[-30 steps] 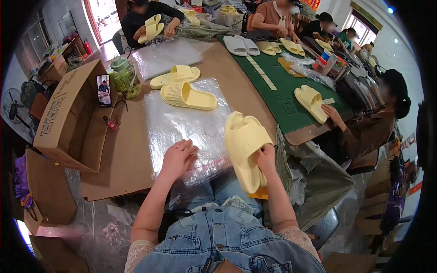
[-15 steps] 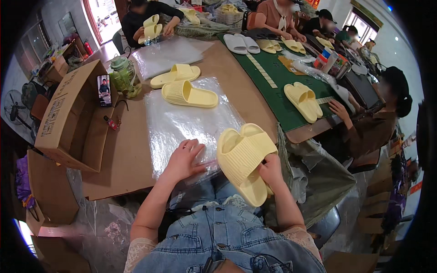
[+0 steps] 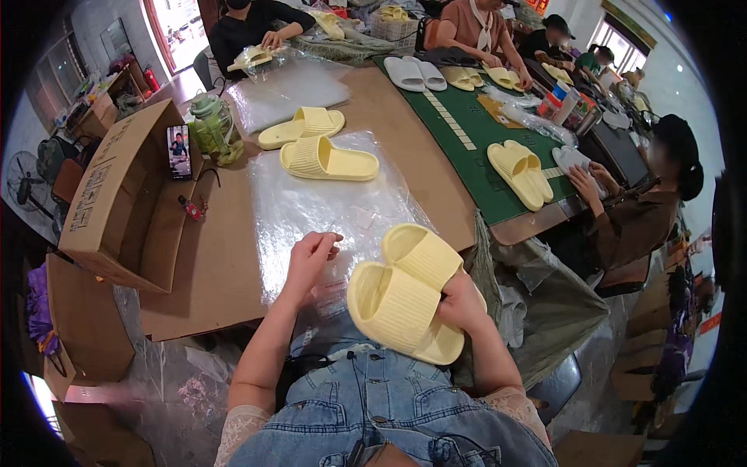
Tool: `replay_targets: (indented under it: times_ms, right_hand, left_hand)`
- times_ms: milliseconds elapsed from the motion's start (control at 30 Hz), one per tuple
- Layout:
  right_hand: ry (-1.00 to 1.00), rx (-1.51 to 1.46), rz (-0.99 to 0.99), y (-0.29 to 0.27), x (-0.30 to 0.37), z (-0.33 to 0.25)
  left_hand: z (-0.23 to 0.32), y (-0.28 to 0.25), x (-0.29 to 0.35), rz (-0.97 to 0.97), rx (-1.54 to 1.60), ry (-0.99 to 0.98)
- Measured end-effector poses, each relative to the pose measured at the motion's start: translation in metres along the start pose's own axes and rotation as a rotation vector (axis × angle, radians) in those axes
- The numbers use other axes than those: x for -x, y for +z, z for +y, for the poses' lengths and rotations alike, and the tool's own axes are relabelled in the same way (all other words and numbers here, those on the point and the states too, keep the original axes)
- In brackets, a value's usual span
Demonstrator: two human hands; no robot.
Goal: The person sits at a long table in a workshop and repeatedly picks up pairs of yellow and white plastic slippers. They place each pair into a clear plastic bag and set the packaged items aside. Other workers are visible in the background performing similar tasks.
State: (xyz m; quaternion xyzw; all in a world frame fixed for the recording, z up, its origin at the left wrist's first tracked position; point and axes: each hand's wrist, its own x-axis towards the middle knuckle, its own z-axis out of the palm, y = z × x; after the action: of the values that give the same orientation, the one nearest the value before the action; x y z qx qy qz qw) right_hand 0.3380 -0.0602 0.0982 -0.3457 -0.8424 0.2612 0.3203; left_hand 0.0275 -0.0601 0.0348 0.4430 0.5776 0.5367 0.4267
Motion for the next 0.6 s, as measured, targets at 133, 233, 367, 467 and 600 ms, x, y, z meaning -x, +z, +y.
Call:
replay_targets:
  times_ms: [133,233,367,467,600]
  right_hand:
    - [0.004,-0.068,-0.171,0.001,0.007,-0.003]
    - [0.042,-0.072,-0.161,0.011,0.004,-0.003]
    - [0.261,0.287,-0.127,0.025,-0.003,0.03]
    - [0.28,0.411,-0.151,0.028,-0.017,0.016]
    - [0.246,0.311,-0.14,0.049,-0.032,0.012]
  left_hand:
    - [0.016,0.011,-0.005,-0.019,-0.117,0.043]
    - [0.032,0.021,-0.008,-0.03,-0.252,0.13]
    - [0.053,0.025,-0.007,-0.016,-0.53,0.441]
    - [0.068,0.029,0.001,-0.043,-0.702,0.612]
    - [0.078,0.046,0.019,-0.141,-0.866,0.643]
